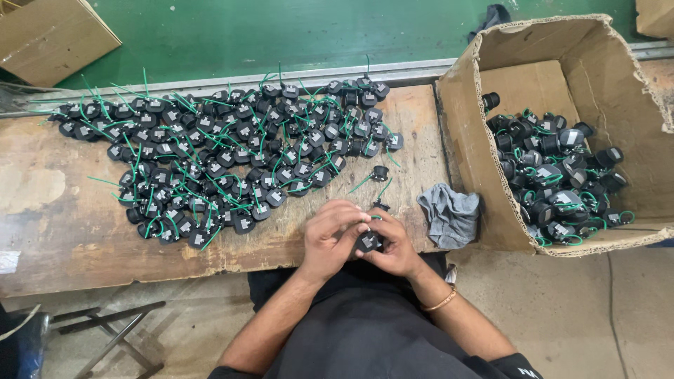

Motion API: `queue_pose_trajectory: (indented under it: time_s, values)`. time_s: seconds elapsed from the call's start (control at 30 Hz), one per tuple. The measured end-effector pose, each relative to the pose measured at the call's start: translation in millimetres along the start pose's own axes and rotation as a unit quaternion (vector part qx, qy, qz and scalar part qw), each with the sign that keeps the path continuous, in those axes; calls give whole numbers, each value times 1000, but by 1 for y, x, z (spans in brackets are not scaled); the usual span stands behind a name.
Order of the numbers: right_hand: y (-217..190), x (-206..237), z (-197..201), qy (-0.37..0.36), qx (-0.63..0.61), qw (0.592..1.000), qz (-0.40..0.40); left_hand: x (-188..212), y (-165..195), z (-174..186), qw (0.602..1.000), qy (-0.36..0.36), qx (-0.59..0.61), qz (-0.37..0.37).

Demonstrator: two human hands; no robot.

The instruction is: The person picks up black power adapters with green cords from the workbench, winds each cord around its adapter by hand, and places the coiled units into a cardboard box beside the bench, working through the pile one at a time.

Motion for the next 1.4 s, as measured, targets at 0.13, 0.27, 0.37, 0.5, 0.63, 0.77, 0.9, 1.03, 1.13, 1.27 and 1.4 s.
queue_pose_trajectory:
  time_s: [0.13, 0.27, 0.37, 0.5, 0.63, 0.77, 0.9, 1.03, 1.13, 1.27, 1.4]
  values:
    - [-4, -2, 2, 66, 15, 998, 7, -5, 8, 7, 995, -93, 17, -45]
    - [-7, -2, -1, 117, 49, 992, -7, -5, 9, 6, 996, -77, -29, -41]
    - [-6, -1, -3, 116, 87, 989, -36, -2, 3, -1, 999, -38, -35, 0]
    - [-9, -1, -4, 102, 88, 991, -5, 6, -8, -7, 998, 11, -7, 56]
    - [-9, 0, -3, 102, 82, 991, 4, 11, -19, -5, 999, 5, 4, 50]
    - [-9, 5, -1, 89, 71, 993, 32, 7, -31, -2, 995, 27, 50, 78]
    - [-7, 15, 5, 114, 41, 989, 87, -4, -30, -8, 992, -11, -109, 70]
    - [1, 24, 5, 131, -50, 987, 74, -11, -20, -20, 976, -152, -153, -23]
    - [4, 25, 4, 127, -111, 983, 70, -11, -24, -21, 976, -170, -130, 38]
    - [3, 21, 4, 132, -145, 978, 72, -4, -38, -13, 978, -82, -87, 168]
    - [1, 14, 5, 158, -195, 967, 47, -1, -41, -3, 988, -52, -111, 91]
Point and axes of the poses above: each hand's wrist, its own x-axis away from the middle knuckle, its own z-axis out of the back of the hand, y = z × x, the point moved 3 cm from there along -x, towards the middle knuckle, and after that the axes turned 14 degrees about x, right-handed, at the moved point
